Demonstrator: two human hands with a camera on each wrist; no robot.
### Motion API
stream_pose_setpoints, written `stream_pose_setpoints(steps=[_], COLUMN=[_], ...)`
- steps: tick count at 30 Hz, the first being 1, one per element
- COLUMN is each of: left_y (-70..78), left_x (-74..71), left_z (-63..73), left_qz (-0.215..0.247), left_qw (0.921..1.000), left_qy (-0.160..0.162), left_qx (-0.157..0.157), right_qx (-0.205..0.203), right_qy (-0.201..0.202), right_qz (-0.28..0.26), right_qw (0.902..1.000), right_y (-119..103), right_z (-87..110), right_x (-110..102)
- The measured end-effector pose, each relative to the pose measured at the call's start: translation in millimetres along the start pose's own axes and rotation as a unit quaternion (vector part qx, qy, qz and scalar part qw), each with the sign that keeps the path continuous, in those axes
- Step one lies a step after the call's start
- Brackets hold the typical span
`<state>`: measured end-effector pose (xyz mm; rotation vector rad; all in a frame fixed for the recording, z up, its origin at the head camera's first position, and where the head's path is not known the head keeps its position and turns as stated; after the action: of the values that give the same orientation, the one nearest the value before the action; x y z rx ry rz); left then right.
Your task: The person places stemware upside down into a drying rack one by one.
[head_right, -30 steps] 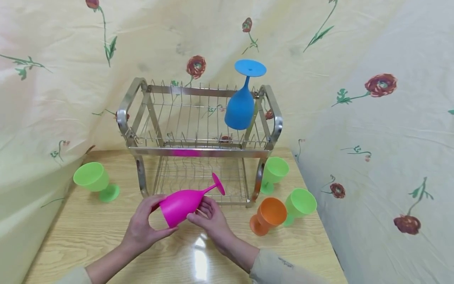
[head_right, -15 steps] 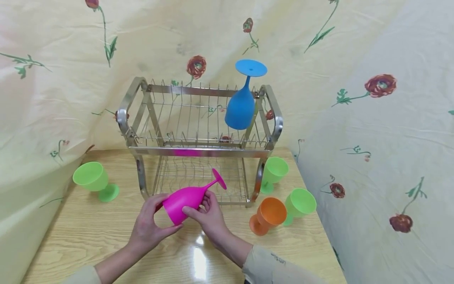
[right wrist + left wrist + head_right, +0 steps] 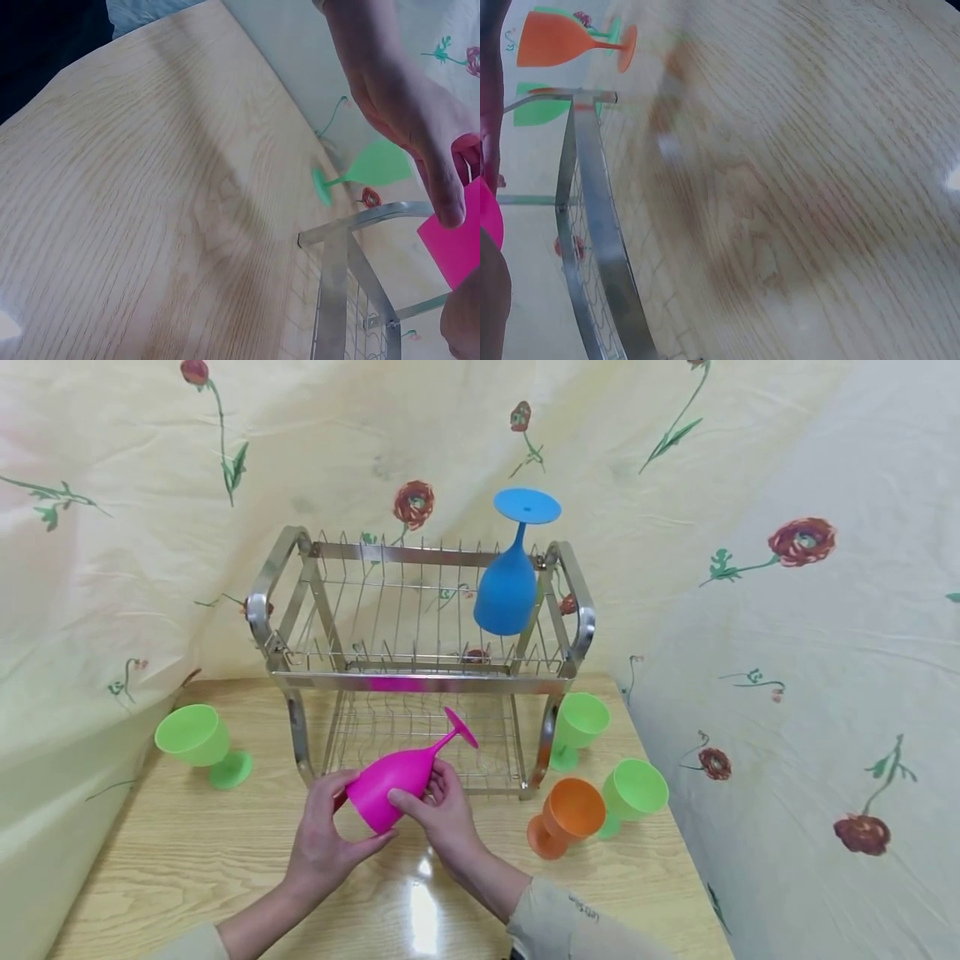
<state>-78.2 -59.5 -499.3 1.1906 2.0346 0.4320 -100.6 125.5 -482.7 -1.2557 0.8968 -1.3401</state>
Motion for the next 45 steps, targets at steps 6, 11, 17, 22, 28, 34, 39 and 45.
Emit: stream_pose_setpoints(steps=[6, 11, 17, 22, 28, 34, 39, 45], left_y=[1.3, 3.8, 5.6, 4.8, 3.7, 3.6, 4.9, 11.1], left_x=[5.3, 8.5, 10.5, 11.7, 14.5, 15.3, 13.1, -2.4], left_z=[2.4, 3.3, 3.1, 3.7, 3.2, 1.1, -1.4, -4.2], left_qz=[0.003, -0.016, -0.034, -0.045, -0.05, -0.055, -0.058, -0.047], left_qw=[0.9999, 0.9997, 0.9987, 0.9982, 0.9979, 0.9976, 0.998, 0.9988], left_qy=[0.005, 0.02, 0.036, 0.037, 0.034, 0.032, 0.019, -0.005], left_qx=[-0.012, -0.005, 0.01, 0.013, 0.023, 0.027, 0.017, 0.012], right_qx=[-0.003, -0.006, -0.016, -0.015, -0.013, -0.011, -0.008, -0.006], right_qy=[0.009, 0.025, 0.057, 0.077, 0.08, 0.081, 0.078, 0.081], right_qz=[-0.003, -0.009, -0.006, -0.005, 0.0, 0.006, 0.006, 0.01], right_qw=[0.9999, 0.9996, 0.9982, 0.9969, 0.9967, 0.9966, 0.9969, 0.9966], right_y=[0.7, -0.3, -3.3, -3.1, -2.0, -1.7, -3.5, -8.2], right_z=[-1.1, -0.3, 2.2, 2.4, 0.0, -3.5, -3.9, 2.9], right_x=[0.5, 3.1, 9.6, 13.9, 12.9, 10.3, 8.0, -1.4])
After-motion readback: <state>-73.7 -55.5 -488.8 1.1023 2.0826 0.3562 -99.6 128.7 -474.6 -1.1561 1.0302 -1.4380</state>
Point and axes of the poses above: each hand's wrist, its own z-axis away from the middle knuckle, its own x-axis out of the palm, y = z × x, the point moved 3 cm from there along -z, towards the middle knuckle, and after that the axes turned 1 degree about y, right-handed, at the moved point
